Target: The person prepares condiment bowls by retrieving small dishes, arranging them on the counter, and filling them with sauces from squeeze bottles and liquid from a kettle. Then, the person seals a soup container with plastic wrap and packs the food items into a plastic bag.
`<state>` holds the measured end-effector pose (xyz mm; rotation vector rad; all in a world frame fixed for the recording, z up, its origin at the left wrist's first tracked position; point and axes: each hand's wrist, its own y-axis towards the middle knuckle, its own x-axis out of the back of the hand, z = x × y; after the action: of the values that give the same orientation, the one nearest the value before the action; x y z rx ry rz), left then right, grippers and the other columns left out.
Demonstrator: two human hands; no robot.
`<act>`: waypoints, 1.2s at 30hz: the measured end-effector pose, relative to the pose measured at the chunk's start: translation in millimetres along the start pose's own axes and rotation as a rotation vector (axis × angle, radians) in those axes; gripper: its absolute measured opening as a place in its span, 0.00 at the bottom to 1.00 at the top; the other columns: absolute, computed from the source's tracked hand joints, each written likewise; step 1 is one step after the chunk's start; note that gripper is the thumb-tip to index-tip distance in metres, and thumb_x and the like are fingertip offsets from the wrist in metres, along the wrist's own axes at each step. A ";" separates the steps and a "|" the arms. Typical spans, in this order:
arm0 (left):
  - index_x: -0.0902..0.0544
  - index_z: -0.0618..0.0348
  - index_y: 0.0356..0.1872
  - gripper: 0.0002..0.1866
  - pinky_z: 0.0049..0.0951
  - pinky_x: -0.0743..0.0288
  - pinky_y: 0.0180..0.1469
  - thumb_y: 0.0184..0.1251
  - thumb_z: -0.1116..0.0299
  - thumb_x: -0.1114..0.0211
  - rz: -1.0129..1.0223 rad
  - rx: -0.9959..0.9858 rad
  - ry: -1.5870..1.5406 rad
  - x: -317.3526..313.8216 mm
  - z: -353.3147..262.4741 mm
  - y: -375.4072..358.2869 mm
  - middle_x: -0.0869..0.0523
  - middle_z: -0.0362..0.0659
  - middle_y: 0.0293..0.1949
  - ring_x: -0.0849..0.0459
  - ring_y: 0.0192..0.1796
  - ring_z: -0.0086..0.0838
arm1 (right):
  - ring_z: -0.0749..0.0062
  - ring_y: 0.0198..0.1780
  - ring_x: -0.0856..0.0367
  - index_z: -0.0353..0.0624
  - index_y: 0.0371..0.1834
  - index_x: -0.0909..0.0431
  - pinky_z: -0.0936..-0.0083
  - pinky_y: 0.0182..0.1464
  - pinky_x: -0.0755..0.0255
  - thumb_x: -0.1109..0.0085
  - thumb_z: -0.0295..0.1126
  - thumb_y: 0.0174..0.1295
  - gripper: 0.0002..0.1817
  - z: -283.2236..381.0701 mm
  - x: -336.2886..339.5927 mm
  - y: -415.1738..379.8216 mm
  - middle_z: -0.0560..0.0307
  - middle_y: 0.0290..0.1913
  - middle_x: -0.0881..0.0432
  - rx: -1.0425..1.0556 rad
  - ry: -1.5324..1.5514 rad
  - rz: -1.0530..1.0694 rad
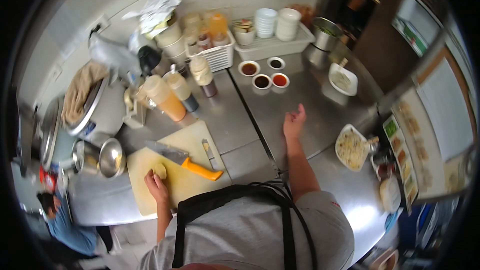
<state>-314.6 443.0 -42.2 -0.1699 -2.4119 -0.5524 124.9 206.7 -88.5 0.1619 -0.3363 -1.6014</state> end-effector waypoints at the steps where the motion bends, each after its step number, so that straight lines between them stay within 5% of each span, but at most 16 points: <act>1: 0.32 0.70 0.47 0.17 0.35 0.37 0.51 0.61 0.69 0.53 0.017 -0.014 -0.027 -1.8 3.3 0.2 0.30 0.54 0.44 0.30 0.47 0.44 | 0.70 0.42 0.30 0.40 0.58 0.43 0.79 0.43 0.32 0.49 0.21 0.48 0.30 -2.6 3.1 -8.4 0.49 0.53 0.41 0.017 0.013 -0.023; 6: 0.36 0.72 0.52 0.22 0.34 0.40 0.55 0.65 0.62 0.54 0.060 -0.145 -0.099 9.8 8.0 3.7 0.31 0.56 0.50 0.34 0.54 0.41 | 0.71 0.36 0.28 0.41 0.53 0.38 0.76 0.41 0.32 0.49 0.21 0.45 0.27 49.6 18.0 -68.4 0.51 0.47 0.34 0.016 -0.145 -0.126; 8: 0.34 0.68 0.53 0.23 0.35 0.37 0.53 0.61 0.63 0.48 -0.010 -0.204 -0.445 -13.4 67.7 24.7 0.31 0.56 0.50 0.31 0.51 0.41 | 0.68 0.36 0.28 0.44 0.54 0.39 0.74 0.43 0.33 0.49 0.22 0.46 0.28 75.0 35.1 -100.7 0.50 0.48 0.36 -0.011 -0.074 -0.162; 10: 0.36 0.69 0.54 0.22 0.33 0.38 0.51 0.64 0.63 0.52 -0.070 -0.390 -0.468 -27.0 95.3 43.1 0.31 0.53 0.50 0.32 0.50 0.36 | 0.65 0.37 0.29 0.45 0.54 0.40 0.73 0.43 0.33 0.49 0.23 0.46 0.27 100.0 64.1 -133.8 0.48 0.47 0.36 -0.009 -0.110 -0.152; 16: 0.41 0.63 0.57 0.22 0.30 0.38 0.48 0.63 0.67 0.52 0.239 -0.338 -0.579 13.8 -22.0 67.6 0.30 0.47 0.44 0.32 0.46 0.32 | 0.64 0.35 0.29 0.46 0.50 0.36 0.72 0.38 0.31 0.50 0.22 0.46 0.23 75.2 170.6 -228.5 0.50 0.42 0.36 -0.074 -0.414 -0.427; 17: 0.35 0.63 0.52 0.17 0.25 0.35 0.40 0.63 0.69 0.52 0.244 -0.449 -0.608 6.1 -17.8 77.1 0.29 0.44 0.35 0.30 0.36 0.27 | 0.64 0.34 0.29 0.45 0.49 0.35 0.72 0.37 0.31 0.50 0.21 0.46 0.23 73.2 185.7 -240.3 0.51 0.42 0.36 -0.059 -0.443 -0.463; 20: 0.29 0.65 0.43 0.11 0.21 0.37 0.28 0.64 0.69 0.52 0.494 -0.298 -0.468 11.9 -33.1 73.4 0.31 0.40 0.26 0.34 0.25 0.22 | 0.63 0.31 0.28 0.43 0.44 0.31 0.73 0.34 0.31 0.50 0.21 0.46 0.18 88.4 209.0 -260.4 0.51 0.37 0.33 -0.085 -0.423 -0.500; 24: 0.29 0.64 0.29 0.10 0.20 0.44 0.21 0.64 0.68 0.53 0.580 -0.216 -0.517 6.6 -20.4 61.4 0.36 0.37 0.20 0.39 0.21 0.19 | 0.59 0.31 0.29 0.42 0.35 0.28 0.69 0.34 0.31 0.50 0.23 0.46 0.11 92.1 205.4 -259.1 0.52 0.31 0.30 -0.051 -0.652 -0.477; 25: 0.32 0.65 0.25 0.12 0.20 0.45 0.21 0.65 0.68 0.54 0.496 -0.404 -0.538 7.8 -18.3 55.6 0.37 0.37 0.19 0.39 0.20 0.20 | 0.58 0.32 0.29 0.43 0.33 0.27 0.68 0.34 0.31 0.50 0.24 0.46 0.09 92.9 203.2 -255.0 0.53 0.30 0.30 -0.022 -0.733 -0.483; 28: 0.31 0.67 0.30 0.09 0.22 0.39 0.28 0.63 0.71 0.56 0.579 -0.206 -0.496 24.4 -9.1 48.4 0.33 0.40 0.23 0.35 0.25 0.23 | 0.56 0.34 0.28 0.44 0.30 0.27 0.66 0.36 0.32 0.50 0.25 0.46 0.07 87.8 201.7 -253.8 0.53 0.32 0.29 0.086 -0.904 -0.418; 31: 0.30 0.68 0.40 0.11 0.25 0.36 0.40 0.58 0.75 0.58 0.330 -0.334 -0.526 19.7 -3.5 44.9 0.30 0.45 0.33 0.33 0.34 0.28 | 0.57 0.37 0.29 0.46 0.29 0.27 0.66 0.38 0.32 0.49 0.26 0.46 0.06 84.1 201.9 -253.6 0.54 0.33 0.29 0.080 -0.917 -0.392; 36: 0.34 0.64 0.54 0.22 0.28 0.37 0.48 0.54 0.77 0.58 0.374 -0.368 -0.409 27.0 7.2 67.3 0.31 0.50 0.47 0.32 0.46 0.34 | 0.56 0.37 0.29 0.46 0.28 0.26 0.66 0.39 0.33 0.48 0.25 0.44 0.06 82.9 200.2 -253.1 0.52 0.31 0.28 0.090 -1.001 -0.335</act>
<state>-322.5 506.3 -7.2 -0.9507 -2.5424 -0.8409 -153.5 24.7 -69.0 -0.5703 -1.1983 -1.9052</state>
